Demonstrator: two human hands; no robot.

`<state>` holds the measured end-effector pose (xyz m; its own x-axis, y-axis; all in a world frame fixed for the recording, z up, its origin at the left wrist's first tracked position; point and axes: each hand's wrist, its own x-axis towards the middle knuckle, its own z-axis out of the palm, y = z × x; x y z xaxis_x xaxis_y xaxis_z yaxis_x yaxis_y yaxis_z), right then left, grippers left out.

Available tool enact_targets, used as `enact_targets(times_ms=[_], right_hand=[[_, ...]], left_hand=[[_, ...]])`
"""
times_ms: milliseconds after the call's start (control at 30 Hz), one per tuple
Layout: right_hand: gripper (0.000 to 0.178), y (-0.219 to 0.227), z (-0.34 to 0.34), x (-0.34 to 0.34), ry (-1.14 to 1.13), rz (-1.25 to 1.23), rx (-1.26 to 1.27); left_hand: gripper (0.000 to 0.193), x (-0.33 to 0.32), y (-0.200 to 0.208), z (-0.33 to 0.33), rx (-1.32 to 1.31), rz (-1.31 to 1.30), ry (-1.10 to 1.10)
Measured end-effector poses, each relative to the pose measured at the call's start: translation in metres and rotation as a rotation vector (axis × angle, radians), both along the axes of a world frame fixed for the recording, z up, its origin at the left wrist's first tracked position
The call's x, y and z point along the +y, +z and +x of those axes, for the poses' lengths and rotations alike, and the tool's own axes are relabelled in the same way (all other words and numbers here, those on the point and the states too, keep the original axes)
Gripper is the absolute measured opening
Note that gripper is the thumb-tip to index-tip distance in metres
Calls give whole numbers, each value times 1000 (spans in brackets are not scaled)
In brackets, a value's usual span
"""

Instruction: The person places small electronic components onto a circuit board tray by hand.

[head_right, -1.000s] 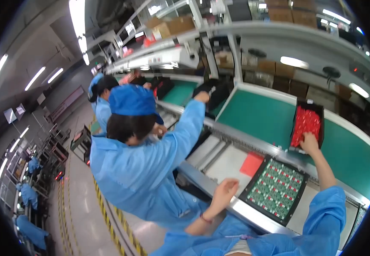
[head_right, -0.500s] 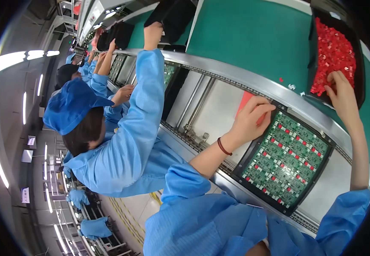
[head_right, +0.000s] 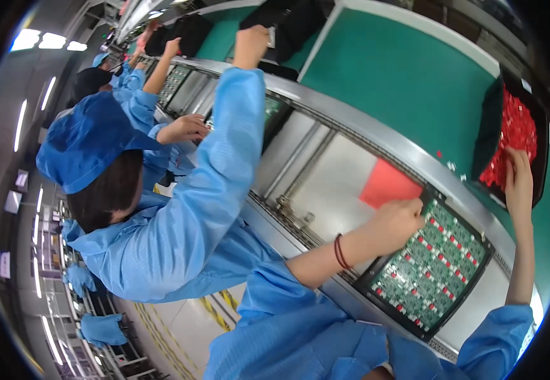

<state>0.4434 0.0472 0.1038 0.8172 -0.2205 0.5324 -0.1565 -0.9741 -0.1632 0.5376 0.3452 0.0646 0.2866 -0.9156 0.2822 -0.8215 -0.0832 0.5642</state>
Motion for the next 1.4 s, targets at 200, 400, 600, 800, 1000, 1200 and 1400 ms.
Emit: enact_targets(times_ms=[200,400,600,800,1000,1200,1400], right_hand=[[17,4,7,-8,-82,61,71],[22,24,-4,8,-251,195,-7],[21,52,-22,67,-31,323,-231],[13,65,-102,96,55,428,-162],[9,-1,-222,104,-168,1250,42],[14,-25,-233,121,-154,1634,-46],[8,-33,-233,114,-113,1730,11]], left_hand=[[9,3,-7,-16,-185,79,149],[9,4,-12,-9,-175,42,135],[6,-3,-16,-5,-105,-40,45],[14,17,-1,18,-67,194,-28],[31,4,56,-5,-276,421,-51],[33,-11,50,-42,393,395,-28],[35,3,34,-48,252,346,-71]])
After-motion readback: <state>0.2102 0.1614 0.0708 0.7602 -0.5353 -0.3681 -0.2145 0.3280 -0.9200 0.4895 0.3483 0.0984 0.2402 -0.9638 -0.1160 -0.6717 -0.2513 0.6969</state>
